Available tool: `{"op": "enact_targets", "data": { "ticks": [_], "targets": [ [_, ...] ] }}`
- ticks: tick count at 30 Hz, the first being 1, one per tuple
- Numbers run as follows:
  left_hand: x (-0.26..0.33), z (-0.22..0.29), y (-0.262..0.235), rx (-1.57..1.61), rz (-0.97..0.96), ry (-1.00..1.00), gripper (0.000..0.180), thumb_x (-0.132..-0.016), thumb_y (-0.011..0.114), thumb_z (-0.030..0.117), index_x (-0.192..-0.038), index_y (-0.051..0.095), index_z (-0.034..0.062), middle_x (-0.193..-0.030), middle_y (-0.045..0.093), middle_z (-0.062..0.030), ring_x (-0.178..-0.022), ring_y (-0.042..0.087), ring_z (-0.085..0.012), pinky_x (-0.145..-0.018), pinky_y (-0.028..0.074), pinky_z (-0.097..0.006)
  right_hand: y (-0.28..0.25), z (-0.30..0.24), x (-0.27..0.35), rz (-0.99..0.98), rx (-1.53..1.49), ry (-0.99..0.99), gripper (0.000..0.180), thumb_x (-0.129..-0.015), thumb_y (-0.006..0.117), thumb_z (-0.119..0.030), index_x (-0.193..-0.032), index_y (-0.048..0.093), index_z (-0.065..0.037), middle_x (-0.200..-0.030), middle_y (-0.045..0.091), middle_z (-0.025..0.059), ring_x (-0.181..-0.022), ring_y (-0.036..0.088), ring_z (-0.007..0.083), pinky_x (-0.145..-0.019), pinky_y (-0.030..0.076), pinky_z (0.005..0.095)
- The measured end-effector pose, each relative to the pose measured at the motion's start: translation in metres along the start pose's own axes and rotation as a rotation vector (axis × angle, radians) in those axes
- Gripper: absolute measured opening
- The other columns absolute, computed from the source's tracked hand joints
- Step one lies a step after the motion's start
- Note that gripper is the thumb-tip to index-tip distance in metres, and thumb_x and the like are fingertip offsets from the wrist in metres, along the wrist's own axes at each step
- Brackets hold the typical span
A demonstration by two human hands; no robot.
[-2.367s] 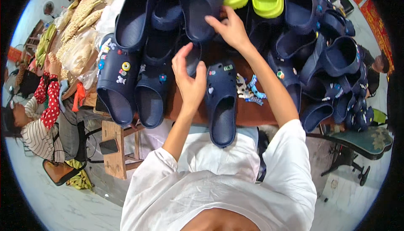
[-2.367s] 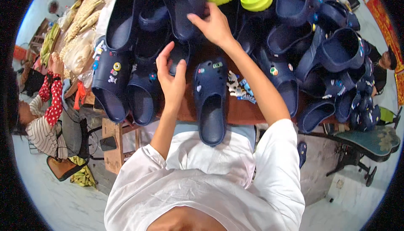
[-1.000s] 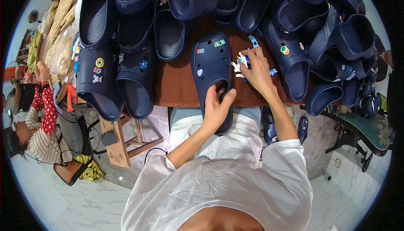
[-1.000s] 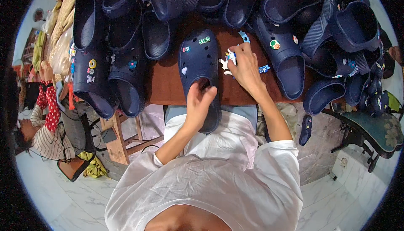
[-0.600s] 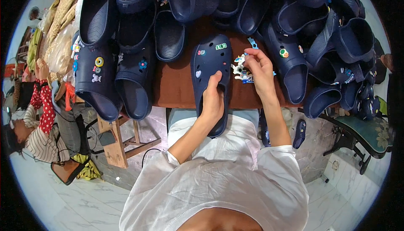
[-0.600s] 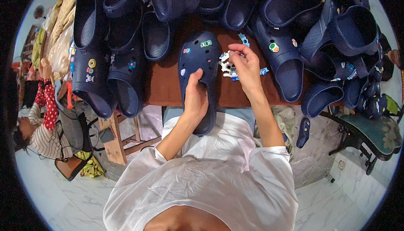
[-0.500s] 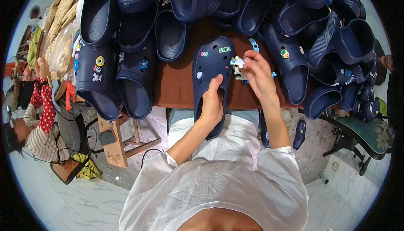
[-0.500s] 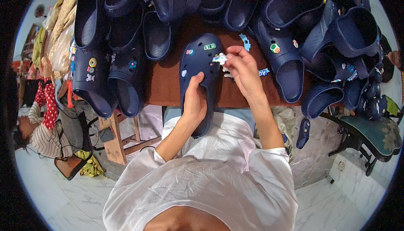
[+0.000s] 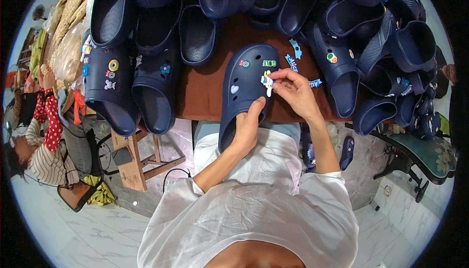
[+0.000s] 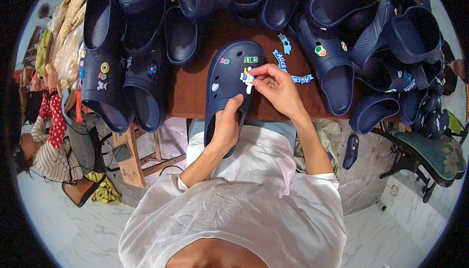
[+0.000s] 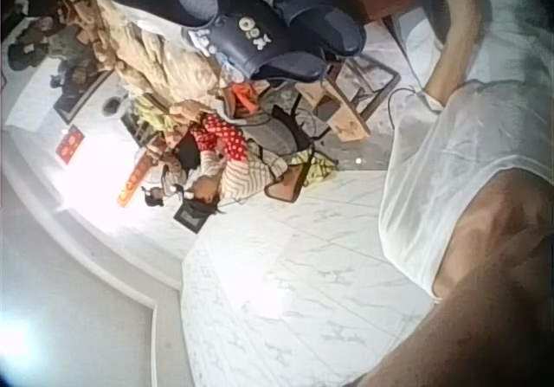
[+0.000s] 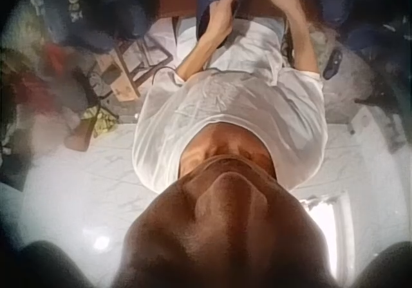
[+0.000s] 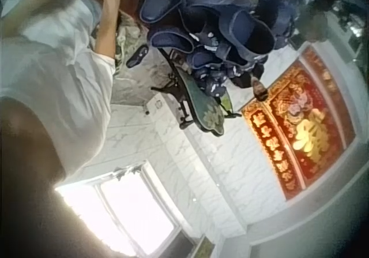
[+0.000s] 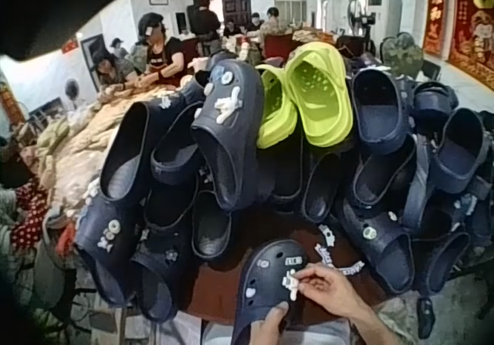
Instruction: Decorating blue clogs with various colorful charms.
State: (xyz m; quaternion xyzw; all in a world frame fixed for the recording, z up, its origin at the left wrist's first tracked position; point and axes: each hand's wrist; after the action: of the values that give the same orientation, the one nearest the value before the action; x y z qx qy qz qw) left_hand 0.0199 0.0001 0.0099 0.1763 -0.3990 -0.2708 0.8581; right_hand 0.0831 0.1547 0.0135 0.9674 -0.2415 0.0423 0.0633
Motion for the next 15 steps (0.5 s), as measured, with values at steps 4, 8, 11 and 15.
{"op": "enact_targets", "data": {
  "ticks": [4, 8, 11, 15],
  "targets": [
    [0.002, 0.001, -0.001, 0.002, -0.047, 0.071, 0.037, -0.088, 0.062, 0.021, -0.116, 0.056, -0.0023, -0.110, 0.057, -0.0030, -0.098, 0.052, -0.0093, -0.087, 0.042, -0.024, 0.001, -0.001, 0.005, -0.003, 0.056, -0.003, 0.018, -0.088, 0.060, 0.001, -0.106, 0.064, 0.002, -0.099, 0.056, 0.0020, -0.090, 0.056, 0.0078, -0.078, 0.048, 0.0203],
    [0.010, 0.006, 0.007, -0.058, -0.009, 0.092, 0.036, -0.088, 0.063, 0.022, -0.114, 0.057, -0.0021, -0.106, 0.057, -0.0020, -0.093, 0.051, -0.0079, -0.081, 0.042, -0.023, 0.001, 0.000, 0.011, 0.036, 0.278, -0.105, 0.019, -0.088, 0.060, 0.001, -0.106, 0.066, 0.000, -0.099, 0.055, 0.0035, -0.089, 0.057, 0.0092, -0.077, 0.049, 0.0207],
    [0.012, 0.006, 0.008, -0.099, -0.017, 0.081, 0.035, -0.088, 0.063, 0.024, -0.112, 0.058, -0.0019, -0.101, 0.056, -0.0005, -0.087, 0.050, -0.0067, -0.075, 0.041, -0.022, 0.007, -0.007, 0.016, 0.083, 0.306, -0.156, 0.021, -0.086, 0.059, 0.004, -0.106, 0.067, 0.000, -0.093, 0.057, 0.0051, -0.091, 0.058, 0.0130, -0.082, 0.047, 0.0247],
    [0.015, 0.006, 0.013, -0.149, 0.028, 0.101, 0.031, -0.089, 0.062, 0.024, -0.108, 0.059, -0.0007, -0.097, 0.056, 0.0007, -0.082, 0.048, -0.0058, -0.070, 0.040, -0.022, 0.012, -0.009, 0.021, 0.118, 0.592, -0.276, 0.025, -0.083, 0.061, 0.005, -0.106, 0.068, -0.001, -0.090, 0.057, 0.0068, -0.086, 0.058, 0.0168, -0.076, 0.047, 0.0260]
  ]
}}
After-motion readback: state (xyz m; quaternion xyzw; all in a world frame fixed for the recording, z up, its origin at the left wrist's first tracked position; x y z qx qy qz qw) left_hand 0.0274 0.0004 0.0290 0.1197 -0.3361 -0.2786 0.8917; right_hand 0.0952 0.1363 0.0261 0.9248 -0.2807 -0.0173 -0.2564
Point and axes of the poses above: each hand's wrist, its own x-axis away from the middle knuckle, its own y-axis out of the palm, z = x × y
